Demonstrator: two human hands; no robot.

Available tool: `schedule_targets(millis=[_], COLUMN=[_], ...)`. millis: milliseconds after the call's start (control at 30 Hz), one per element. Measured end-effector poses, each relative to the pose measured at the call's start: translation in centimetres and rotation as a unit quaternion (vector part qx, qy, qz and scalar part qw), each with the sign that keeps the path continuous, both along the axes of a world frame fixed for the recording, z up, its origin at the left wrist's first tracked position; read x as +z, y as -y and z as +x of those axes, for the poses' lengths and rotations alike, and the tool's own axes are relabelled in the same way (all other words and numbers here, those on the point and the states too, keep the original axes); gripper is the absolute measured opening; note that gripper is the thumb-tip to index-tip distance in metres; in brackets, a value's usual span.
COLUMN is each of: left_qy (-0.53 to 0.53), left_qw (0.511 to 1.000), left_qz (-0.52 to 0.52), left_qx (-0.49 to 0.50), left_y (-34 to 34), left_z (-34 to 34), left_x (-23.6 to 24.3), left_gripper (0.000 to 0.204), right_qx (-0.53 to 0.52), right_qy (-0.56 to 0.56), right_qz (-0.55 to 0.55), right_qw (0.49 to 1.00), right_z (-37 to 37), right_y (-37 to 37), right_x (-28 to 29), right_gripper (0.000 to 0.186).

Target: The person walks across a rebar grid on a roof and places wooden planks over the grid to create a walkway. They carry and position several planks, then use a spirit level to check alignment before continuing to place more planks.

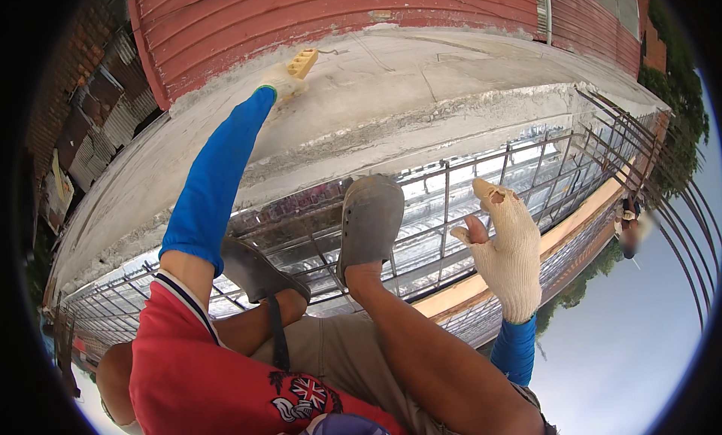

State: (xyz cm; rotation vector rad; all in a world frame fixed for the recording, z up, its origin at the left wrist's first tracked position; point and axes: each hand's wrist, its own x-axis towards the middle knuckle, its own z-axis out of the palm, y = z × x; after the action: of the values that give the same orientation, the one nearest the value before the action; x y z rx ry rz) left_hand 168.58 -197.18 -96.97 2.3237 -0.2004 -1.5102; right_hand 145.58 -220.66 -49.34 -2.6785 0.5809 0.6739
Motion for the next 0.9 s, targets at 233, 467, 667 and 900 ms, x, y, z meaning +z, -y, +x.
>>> schedule_targets(millis=[233, 467, 667, 900], left_qy=[0.017, 0.022, 0.022, 0.043], left_qw=[0.999, 0.996, 0.994, 0.997], left_qz=[0.037, 0.072, 0.086, 0.052], left_qx=[0.003, -0.057, -0.056, -0.047], left_y=[0.6, 1.8, 5.7, 6.5], left_z=[-0.1, -0.3, -2.0, -2.0], left_x=[0.0, -2.7, -4.5, -3.8], left_gripper=[0.066, 0.064, 0.064, 0.055], right_qx=[-0.091, -0.154, -0.191, -0.211], right_qy=[-0.041, -0.097, -0.107, -0.119], right_qz=[0.04, 0.086, 0.113, 0.116], right_qw=[0.994, 0.979, 0.969, 0.963], right_z=[-3.9, -8.7, -9.7, -11.0], right_y=[-1.2, -2.7, -3.9, -3.9], right_x=[0.1, -1.6, -1.5, -2.2], right_gripper=[0.052, 0.052, 0.047, 0.049])
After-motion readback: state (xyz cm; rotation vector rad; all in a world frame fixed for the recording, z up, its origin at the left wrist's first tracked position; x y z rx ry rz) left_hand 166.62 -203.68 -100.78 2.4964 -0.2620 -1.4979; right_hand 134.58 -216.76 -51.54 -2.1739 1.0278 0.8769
